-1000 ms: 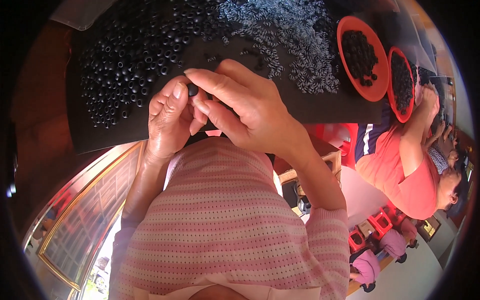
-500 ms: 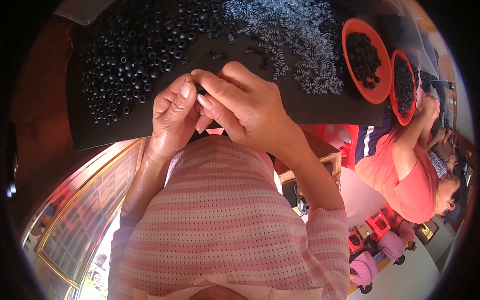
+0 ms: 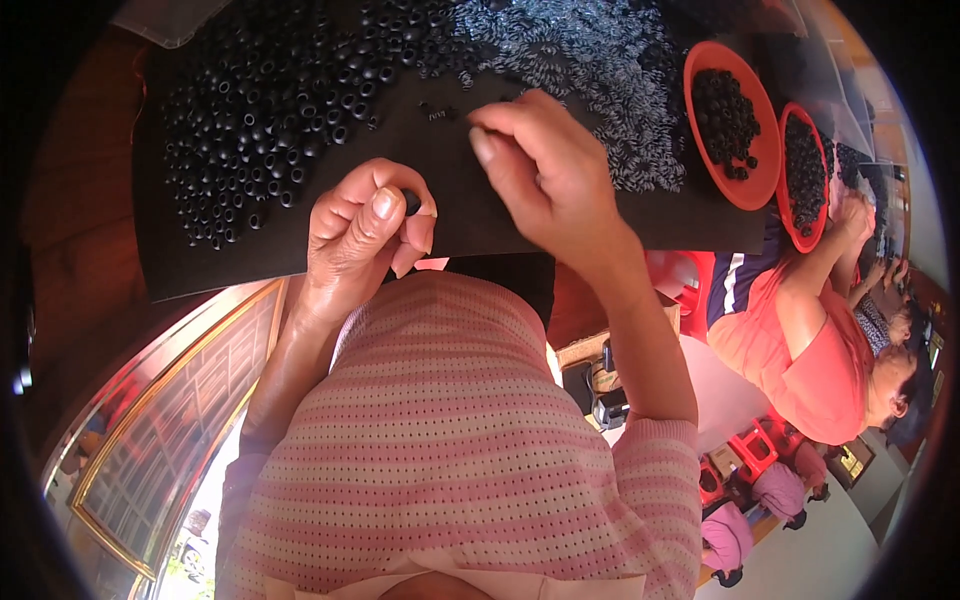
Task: The person assembles small components by repeatedly picking up small rings from the table and inserting them into circular black pieces by hand.
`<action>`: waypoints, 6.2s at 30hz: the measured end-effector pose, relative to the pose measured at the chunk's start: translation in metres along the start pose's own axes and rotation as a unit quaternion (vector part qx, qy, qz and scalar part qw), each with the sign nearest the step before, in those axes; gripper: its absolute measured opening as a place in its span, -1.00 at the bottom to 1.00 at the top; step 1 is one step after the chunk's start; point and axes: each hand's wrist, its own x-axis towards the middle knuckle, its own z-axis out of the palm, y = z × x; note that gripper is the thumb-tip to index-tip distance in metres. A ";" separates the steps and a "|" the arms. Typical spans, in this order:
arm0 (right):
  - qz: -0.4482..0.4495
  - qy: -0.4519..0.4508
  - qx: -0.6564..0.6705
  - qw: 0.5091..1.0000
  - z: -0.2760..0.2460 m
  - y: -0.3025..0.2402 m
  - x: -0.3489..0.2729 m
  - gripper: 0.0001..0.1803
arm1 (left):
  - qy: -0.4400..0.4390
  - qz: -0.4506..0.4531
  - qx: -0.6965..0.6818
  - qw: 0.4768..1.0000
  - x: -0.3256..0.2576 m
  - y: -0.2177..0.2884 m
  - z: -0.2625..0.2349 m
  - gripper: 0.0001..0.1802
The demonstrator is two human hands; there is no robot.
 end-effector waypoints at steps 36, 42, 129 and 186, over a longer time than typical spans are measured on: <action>0.116 -0.107 0.237 0.959 -0.003 -0.015 0.023 -0.85 | -0.009 0.030 -0.082 0.996 -0.001 -0.001 -0.006 -0.64; 0.216 -0.106 0.396 0.886 -0.011 -0.021 0.016 -0.87 | -0.008 0.022 -0.077 0.997 -0.004 -0.001 -0.009 -0.60; -0.001 -0.029 0.027 0.999 0.009 -0.008 0.016 -0.80 | -0.039 -0.005 -0.042 0.998 -0.004 0.001 -0.006 -0.60; 0.147 -0.065 0.344 0.925 0.001 -0.038 -0.009 -0.91 | 0.000 -0.027 -0.024 0.999 -0.003 0.002 -0.001 -0.69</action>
